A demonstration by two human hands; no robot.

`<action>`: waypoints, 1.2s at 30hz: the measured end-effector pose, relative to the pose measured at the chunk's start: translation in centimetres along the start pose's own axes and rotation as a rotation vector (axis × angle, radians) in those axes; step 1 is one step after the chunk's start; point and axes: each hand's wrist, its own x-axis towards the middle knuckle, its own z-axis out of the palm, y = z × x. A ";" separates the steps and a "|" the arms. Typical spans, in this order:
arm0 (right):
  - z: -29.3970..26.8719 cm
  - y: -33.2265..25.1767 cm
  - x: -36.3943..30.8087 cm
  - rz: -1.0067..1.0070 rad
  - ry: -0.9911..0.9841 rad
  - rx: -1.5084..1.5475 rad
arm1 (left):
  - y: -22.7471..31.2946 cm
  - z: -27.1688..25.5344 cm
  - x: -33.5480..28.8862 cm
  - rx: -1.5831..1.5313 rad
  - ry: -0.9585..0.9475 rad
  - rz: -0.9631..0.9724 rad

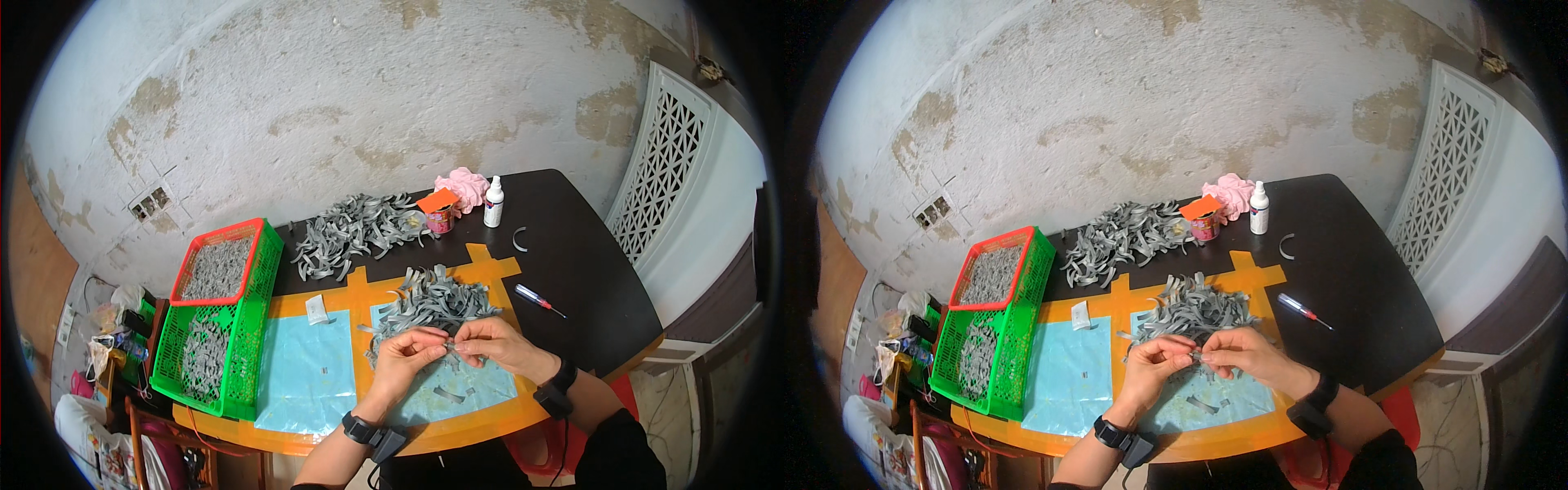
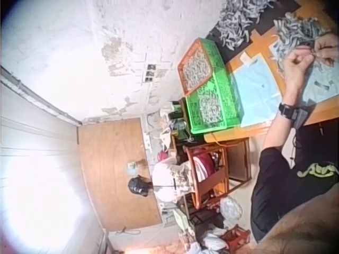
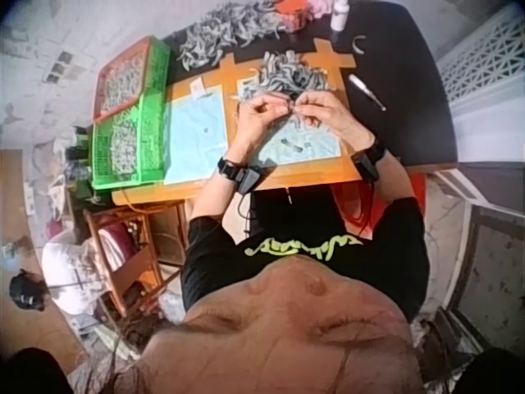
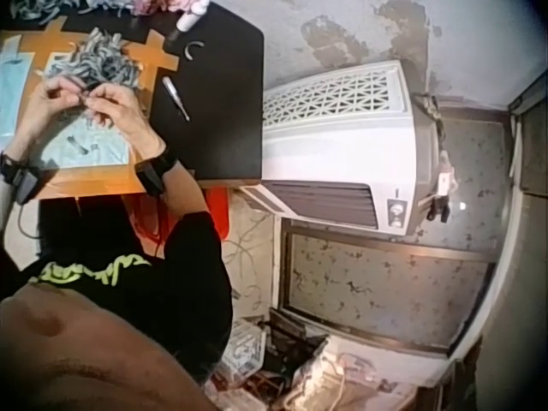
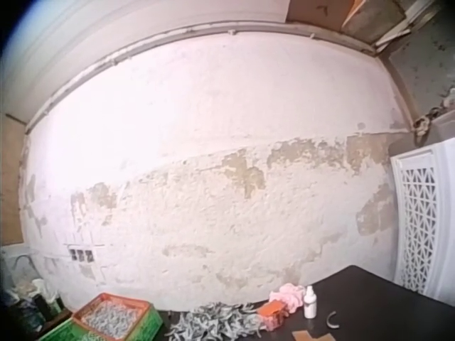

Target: The person is manually preparing or sorting small grey shoe components, possibly attaching small rings or eyelets.

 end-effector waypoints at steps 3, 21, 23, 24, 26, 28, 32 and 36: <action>-0.1 0.1 0.0 0.006 -0.006 0.022 | 0.5 0.4 -0.1 0.038 0.011 -0.017; -0.3 0.2 0.0 0.000 -0.032 0.075 | -0.1 0.5 -0.5 -0.214 0.023 -0.068; -0.4 0.2 0.1 0.002 -0.037 0.068 | -0.2 0.5 -0.5 -0.220 0.002 -0.052; -0.4 0.3 0.1 0.003 -0.040 0.068 | -0.2 0.5 -0.5 -0.226 -0.018 -0.038; -0.4 0.4 0.1 0.004 -0.043 0.069 | -0.2 0.7 -0.5 -0.226 -0.026 -0.031; -0.4 0.4 0.1 -0.005 -0.053 0.090 | -0.2 0.8 -0.5 -0.226 -0.034 -0.025; -0.5 0.5 0.1 -0.013 -0.060 0.091 | 0.0 0.7 -0.6 -0.175 -0.041 -0.014; -0.3 0.7 0.2 -0.011 -0.049 0.082 | 0.1 0.7 -0.7 -0.101 -0.062 0.036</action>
